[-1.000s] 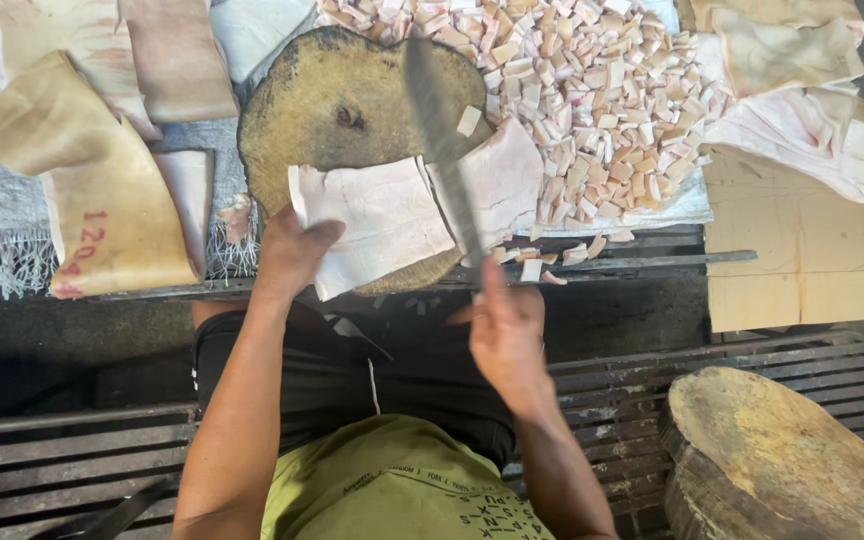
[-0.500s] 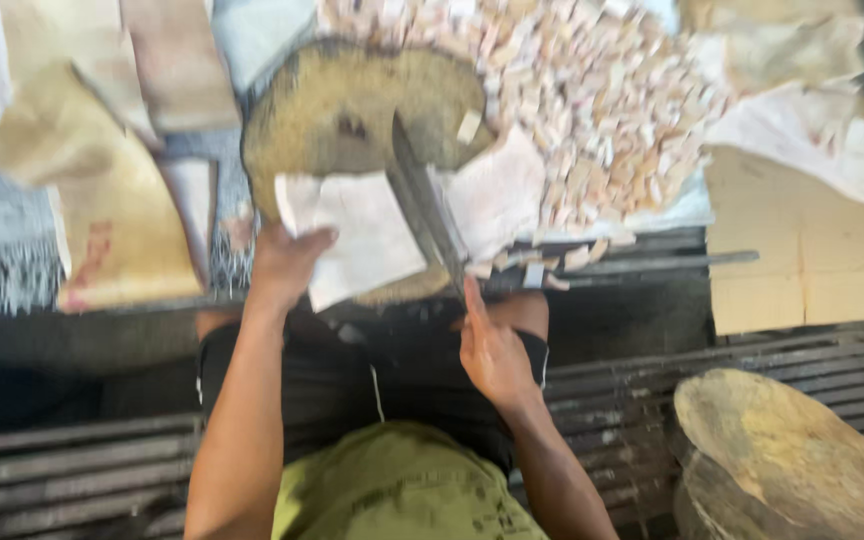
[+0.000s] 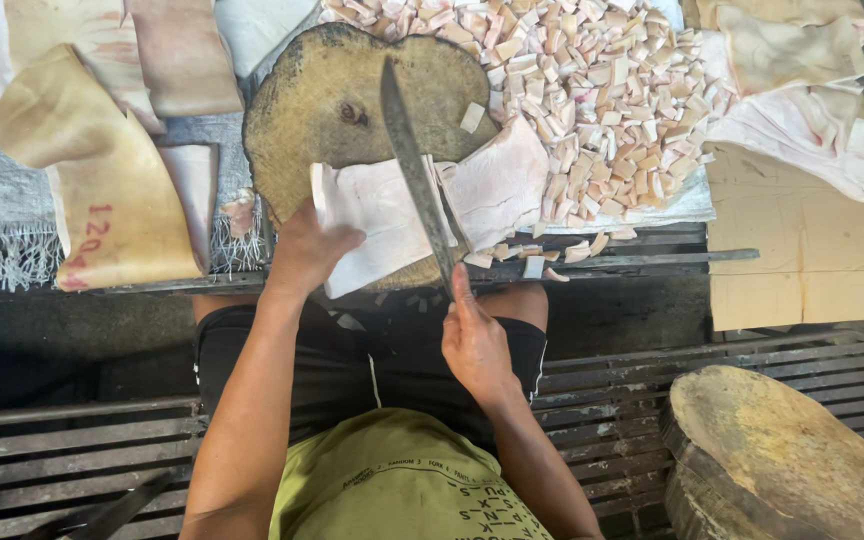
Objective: The person uses a large knife to cut rectangular pieces of a white, flexible material into smaller strips and cubes on a round wooden cutting board. The cut pieces accumulate on a cloth next to the board.
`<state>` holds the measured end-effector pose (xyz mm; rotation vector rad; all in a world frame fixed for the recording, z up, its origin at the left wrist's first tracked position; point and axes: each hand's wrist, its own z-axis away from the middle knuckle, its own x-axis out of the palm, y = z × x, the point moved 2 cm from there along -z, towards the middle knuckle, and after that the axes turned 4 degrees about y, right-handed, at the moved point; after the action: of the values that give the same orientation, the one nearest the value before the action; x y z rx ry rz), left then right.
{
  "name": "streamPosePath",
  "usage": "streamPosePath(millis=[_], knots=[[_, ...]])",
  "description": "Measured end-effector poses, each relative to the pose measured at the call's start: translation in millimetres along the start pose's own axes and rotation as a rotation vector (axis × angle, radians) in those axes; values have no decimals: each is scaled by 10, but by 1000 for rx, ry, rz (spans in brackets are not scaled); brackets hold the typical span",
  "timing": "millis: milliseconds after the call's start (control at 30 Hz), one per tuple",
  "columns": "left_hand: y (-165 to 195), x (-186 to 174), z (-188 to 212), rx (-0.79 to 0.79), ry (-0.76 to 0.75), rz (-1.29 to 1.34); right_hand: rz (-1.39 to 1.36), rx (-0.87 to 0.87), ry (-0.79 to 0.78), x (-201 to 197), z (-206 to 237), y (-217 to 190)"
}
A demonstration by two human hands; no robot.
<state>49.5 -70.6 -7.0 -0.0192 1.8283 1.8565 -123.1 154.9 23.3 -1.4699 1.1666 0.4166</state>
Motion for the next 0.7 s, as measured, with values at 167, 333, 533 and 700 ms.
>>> streamPosePath(millis=[167,333,533,700], knots=[[-43,-28,23,55,29,-59,101,94,-195,157,-79,-7],[-46,-3,41,72,33,2,-43,70,-118,-170,-137,-86],[-48,2,44,-4,30,-27,-344,-261,675,-808,-116,-167],[-48,5,-18,-44,22,48,175,105,-285,37,-83,-131]])
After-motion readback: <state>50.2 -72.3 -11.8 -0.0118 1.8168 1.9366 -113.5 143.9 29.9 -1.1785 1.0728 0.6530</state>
